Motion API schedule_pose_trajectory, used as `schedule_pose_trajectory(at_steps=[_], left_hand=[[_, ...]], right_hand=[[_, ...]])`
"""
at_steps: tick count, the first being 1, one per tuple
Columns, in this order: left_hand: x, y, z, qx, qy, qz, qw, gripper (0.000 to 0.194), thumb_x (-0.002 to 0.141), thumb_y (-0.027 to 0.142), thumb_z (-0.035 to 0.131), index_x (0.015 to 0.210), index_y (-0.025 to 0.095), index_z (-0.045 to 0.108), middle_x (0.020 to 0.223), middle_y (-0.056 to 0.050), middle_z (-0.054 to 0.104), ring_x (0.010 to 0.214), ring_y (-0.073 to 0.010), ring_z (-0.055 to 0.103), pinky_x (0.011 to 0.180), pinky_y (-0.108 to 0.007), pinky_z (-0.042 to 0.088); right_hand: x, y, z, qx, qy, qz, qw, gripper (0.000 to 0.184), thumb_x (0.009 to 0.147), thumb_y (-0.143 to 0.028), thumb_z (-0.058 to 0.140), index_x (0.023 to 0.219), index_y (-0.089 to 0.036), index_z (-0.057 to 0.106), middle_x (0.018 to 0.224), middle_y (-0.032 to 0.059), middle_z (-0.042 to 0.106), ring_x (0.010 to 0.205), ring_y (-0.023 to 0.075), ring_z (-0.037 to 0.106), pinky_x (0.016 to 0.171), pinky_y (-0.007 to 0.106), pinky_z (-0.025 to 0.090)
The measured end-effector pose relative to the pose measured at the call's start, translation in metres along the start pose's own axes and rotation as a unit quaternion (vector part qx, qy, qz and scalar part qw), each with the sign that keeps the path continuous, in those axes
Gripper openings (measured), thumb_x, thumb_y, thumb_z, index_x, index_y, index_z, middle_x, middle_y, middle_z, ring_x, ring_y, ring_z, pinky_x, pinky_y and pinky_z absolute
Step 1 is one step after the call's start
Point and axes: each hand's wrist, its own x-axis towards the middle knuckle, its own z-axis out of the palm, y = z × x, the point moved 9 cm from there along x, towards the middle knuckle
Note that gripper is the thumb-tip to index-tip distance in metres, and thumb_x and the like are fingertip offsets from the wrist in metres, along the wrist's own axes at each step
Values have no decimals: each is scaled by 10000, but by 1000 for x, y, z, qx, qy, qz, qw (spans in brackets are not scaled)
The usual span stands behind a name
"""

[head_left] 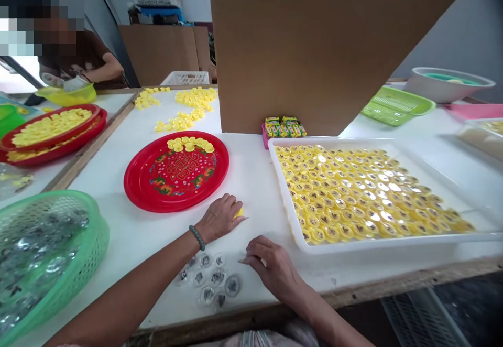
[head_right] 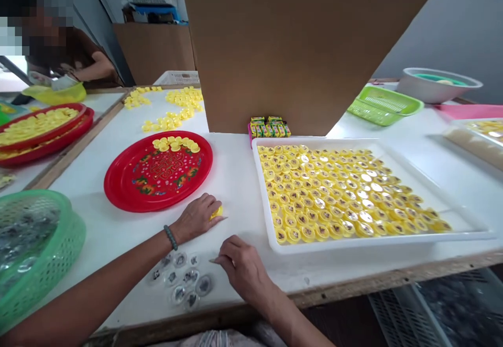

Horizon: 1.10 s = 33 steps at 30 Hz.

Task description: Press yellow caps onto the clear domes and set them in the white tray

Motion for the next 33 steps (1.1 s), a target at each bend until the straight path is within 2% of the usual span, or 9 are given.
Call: schedule_pose_trajectory(at_steps=[4, 7, 9, 12, 16, 19, 21, 27, 33], left_hand=[[-4, -14, -2, -48, 15, -1, 999, 504, 810, 545, 535, 1144, 167, 523, 1033, -114, 552, 974, -269, 479, 865, -406, 411], [-17, -16, -20, -92, 58, -9, 994, 645, 750, 563, 609, 1244, 172, 473, 1154, -129, 537, 1077, -290, 458, 960, -450, 364], [-34, -17, -40, -137, 117, -56, 982, 569, 793, 508, 591, 1245, 180, 482, 1181, -121, 538, 1105, -283, 458, 978, -447, 356], [-69, -18, -51, -276, 161, -183, 930, 325, 856, 428, 522, 1076, 203, 603, 1046, -83, 612, 949, -228, 552, 839, -349, 446], [-94, 8, -15, -526, 55, -269, 805, 230, 810, 404, 566, 803, 193, 657, 693, -15, 629, 639, -153, 561, 586, -242, 433], [-103, 14, 2, -610, 59, -316, 725, 223, 772, 396, 603, 762, 174, 625, 628, -8, 610, 612, -147, 565, 585, -238, 446], [-104, 15, 6, -634, 64, -323, 700, 231, 771, 401, 605, 780, 170, 616, 660, -20, 626, 649, -155, 589, 621, -249, 469], [-102, 20, 12, -676, 57, -318, 662, 290, 772, 450, 611, 851, 171, 614, 722, -32, 646, 689, -157, 609, 659, -259, 482], [-101, 24, 17, -726, 50, -337, 598, 317, 783, 471, 603, 832, 157, 599, 758, -54, 666, 719, -156, 623, 682, -257, 490]], right_hand=[[-2, 9, -13, 14, 71, 46, 996, 133, 853, -250, 569, 746, -180, 606, 719, 5, 603, 650, 115, 546, 615, 214, 415], [-2, 9, -19, 24, 102, 62, 993, 150, 853, -274, 560, 743, -183, 605, 689, -1, 611, 625, 116, 539, 598, 214, 416], [-1, 7, -22, 26, 110, 64, 992, 138, 857, -270, 553, 765, -183, 607, 713, 4, 625, 646, 120, 551, 613, 216, 422], [2, 0, -23, 31, 93, 53, 994, 110, 862, -249, 544, 833, -187, 630, 785, 19, 644, 706, 128, 575, 644, 223, 431], [13, -8, -12, 58, 50, 49, 996, 82, 823, -234, 602, 806, -184, 664, 747, 12, 633, 672, 120, 576, 617, 219, 429], [17, -7, -8, 79, 49, 72, 993, 88, 796, -255, 640, 765, -175, 662, 710, 7, 628, 649, 122, 571, 596, 221, 430], [18, -9, -6, 85, 47, 74, 993, 92, 797, -259, 639, 771, -175, 663, 711, 9, 627, 655, 125, 572, 601, 224, 436], [19, -21, -4, 80, 44, 31, 995, 114, 835, -207, 569, 821, -197, 681, 784, 22, 632, 726, 129, 586, 669, 242, 460], [20, -8, -4, 87, 89, 52, 991, 50, 800, -216, 619, 812, -193, 662, 741, 5, 629, 664, 120, 570, 615, 229, 456]])
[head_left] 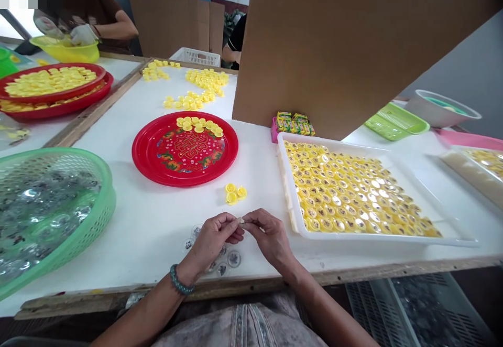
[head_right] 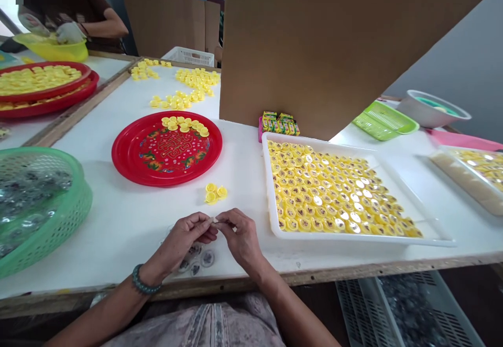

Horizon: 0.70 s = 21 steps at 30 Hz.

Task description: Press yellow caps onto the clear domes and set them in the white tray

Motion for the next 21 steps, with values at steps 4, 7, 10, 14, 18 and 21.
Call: schedule_pose_trajectory(at_steps=[4, 7, 10, 14, 18, 21], left_hand=[[-1, -5, 3, -83, 6, -29, 996, 315, 774, 458, 626, 825, 150, 583, 791, -65, 672, 722, -153, 628, 701, -263, 497], [0, -10, 3, -136, 25, -40, 990, 284, 766, 425, 644, 828, 159, 566, 832, -52, 673, 739, -141, 629, 719, -258, 500], [2, -14, 3, -137, 30, -51, 989, 265, 756, 398, 656, 839, 167, 555, 830, -41, 675, 729, -136, 631, 712, -252, 497], [5, -14, 2, -104, 11, -74, 992, 264, 753, 378, 648, 877, 161, 563, 848, -73, 686, 775, -167, 649, 719, -260, 487], [7, -14, 3, -87, -5, -99, 991, 260, 740, 368, 645, 857, 145, 584, 820, -80, 681, 776, -176, 649, 716, -259, 482], [7, -11, 8, -87, -13, -102, 991, 221, 734, 346, 633, 831, 153, 583, 819, -55, 670, 757, -161, 638, 713, -258, 478]], right_hand=[[-3, 0, -1, -19, 17, -15, 1000, 122, 822, -221, 597, 932, -193, 643, 792, 22, 638, 712, 133, 596, 672, 248, 490], [-6, -4, 4, -73, 8, -33, 997, 206, 851, -221, 558, 1039, -198, 636, 935, 64, 648, 795, 151, 617, 721, 267, 505], [-6, 0, 6, -100, 4, -21, 995, 248, 847, -230, 566, 1084, -204, 635, 988, 75, 652, 828, 163, 627, 691, 255, 513], [1, 4, 4, -105, -15, -4, 994, 223, 823, -212, 597, 1034, -204, 670, 915, 56, 672, 768, 149, 625, 624, 223, 492], [4, 2, 2, -100, -54, 10, 994, 153, 802, -222, 627, 937, -216, 700, 814, 24, 674, 670, 127, 605, 585, 215, 454], [1, 1, 5, -105, -80, 16, 991, 178, 792, -197, 627, 955, -226, 692, 805, 15, 662, 679, 129, 596, 579, 212, 438]])
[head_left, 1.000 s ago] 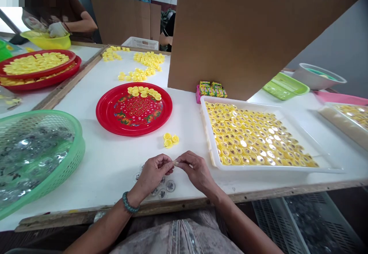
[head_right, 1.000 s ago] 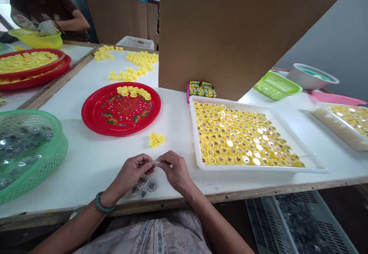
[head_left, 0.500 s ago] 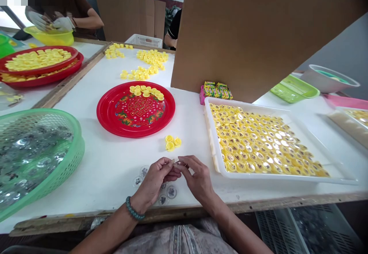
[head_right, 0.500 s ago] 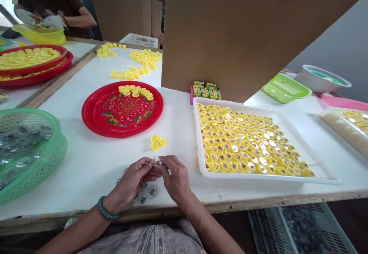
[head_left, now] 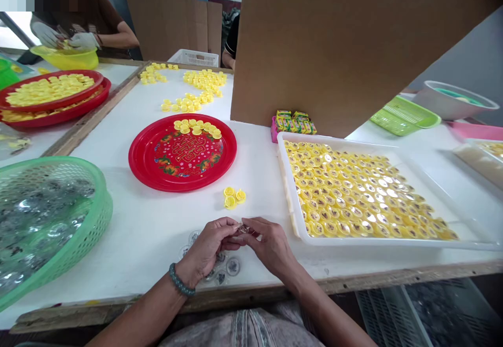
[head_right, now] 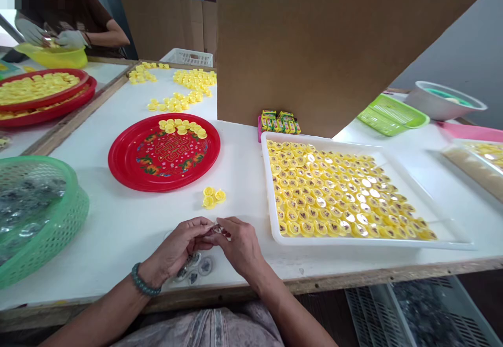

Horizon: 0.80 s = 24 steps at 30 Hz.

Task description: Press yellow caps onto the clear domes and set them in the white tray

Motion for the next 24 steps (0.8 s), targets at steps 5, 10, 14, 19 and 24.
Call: schedule_pose_trajectory(at_steps=[5, 10, 14, 19, 24], left_hand=[[0, 22, -5, 239, 58, 53, 968, 278, 791, 451, 538, 777, 179, 592, 719, -22, 646, 699, -170, 614, 631, -256, 444], [4, 80, -29, 545, 295, 178, 765, 424, 743, 601, 551, 807, 183, 574, 786, -44, 641, 733, -219, 604, 657, -307, 414], [29, 85, -28, 615, 301, 173, 708, 446, 743, 573, 570, 871, 146, 566, 868, -102, 648, 814, -257, 618, 684, -323, 427], [35, 80, -24, 643, 288, 153, 693, 289, 772, 415, 578, 898, 156, 562, 871, -95, 667, 826, -254, 630, 686, -315, 431], [19, 81, -24, 659, 264, 176, 682, 255, 744, 320, 608, 941, 180, 525, 837, -49, 653, 771, -244, 624, 648, -310, 427]], right_hand=[[-1, 8, 1, -11, 25, 23, 999, 162, 751, -182, 666, 909, -219, 674, 812, 13, 652, 730, 145, 587, 642, 238, 440], [3, 28, 1, 8, 51, 55, 997, 292, 669, -136, 729, 935, -199, 627, 837, 5, 624, 684, 129, 555, 618, 236, 449], [2, 34, 3, 4, 53, 57, 997, 254, 669, -191, 746, 893, -195, 628, 798, -1, 605, 641, 123, 541, 586, 237, 444], [-3, 32, 3, -15, 57, 28, 998, 102, 778, -171, 626, 878, -191, 627, 838, 18, 607, 632, 116, 566, 573, 233, 453], [-9, 22, -1, -31, 43, -28, 998, 202, 847, -147, 523, 1012, -204, 625, 962, 52, 615, 761, 140, 607, 709, 267, 496]])
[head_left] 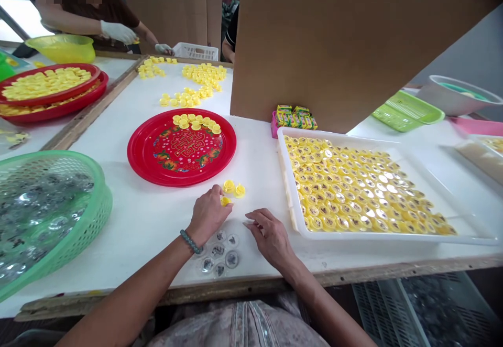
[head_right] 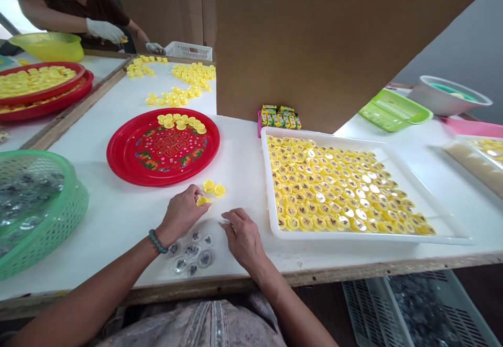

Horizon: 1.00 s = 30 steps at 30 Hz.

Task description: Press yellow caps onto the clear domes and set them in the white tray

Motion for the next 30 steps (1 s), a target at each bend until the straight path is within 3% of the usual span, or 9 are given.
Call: schedule_pose_trajectory(at_steps=[6, 9, 12, 15, 21, 26, 30], left_hand=[[-17, 7, 3, -18, -34, 108, 993, 170, 745, 290, 638, 853, 193, 552, 862, -27, 597, 778, -209, 594, 666, -296, 435], [-21, 9, 6, -66, -41, 128, 989, 178, 742, 294, 664, 859, 192, 578, 874, -21, 588, 786, -193, 592, 694, -288, 449], [-23, 9, 8, -112, -50, 138, 983, 189, 739, 261, 675, 900, 193, 604, 916, -20, 600, 773, -176, 597, 705, -276, 465], [-28, 6, 3, -142, -34, 144, 979, 244, 773, 204, 630, 1015, 191, 599, 983, -30, 604, 790, -163, 601, 742, -272, 479], [-61, 5, -11, -173, 12, 185, 967, 206, 848, 128, 487, 1016, 186, 590, 1015, -43, 586, 915, -164, 580, 815, -274, 474], [-91, 20, 6, -135, -84, 251, 955, 151, 840, 131, 498, 944, 171, 599, 940, -58, 592, 905, -196, 551, 807, -318, 460], [-101, 20, 13, -132, -131, 264, 946, 131, 840, 123, 486, 816, 170, 606, 848, -51, 595, 845, -195, 544, 781, -329, 451]], right_hand=[[-16, -45, 20, -12, -168, -151, 974, 373, 804, -17, 487, 1114, -189, 603, 1068, 74, 613, 1006, 181, 547, 871, 304, 466], [-21, -49, 36, -77, -208, -185, 957, 344, 788, 20, 469, 1031, -162, 631, 1058, 93, 615, 1030, 197, 528, 870, 312, 462], [-21, -40, 45, -134, -200, -184, 953, 267, 818, 5, 462, 916, -159, 648, 1005, 96, 619, 979, 194, 542, 827, 300, 471], [-19, -32, 41, -129, -169, -173, 962, 237, 856, -36, 456, 874, -170, 651, 971, 80, 612, 914, 173, 556, 793, 280, 476], [-23, -40, 32, -137, -164, -165, 963, 161, 880, -138, 490, 971, -167, 619, 1020, 93, 577, 958, 186, 532, 842, 316, 464], [-25, -45, 37, -202, -192, -171, 945, 159, 856, -90, 489, 951, -164, 593, 933, 84, 569, 885, 194, 526, 801, 320, 468], [-22, -39, 36, -218, -173, -171, 945, 169, 850, -62, 472, 892, -174, 591, 899, 75, 561, 832, 187, 517, 753, 311, 466]])
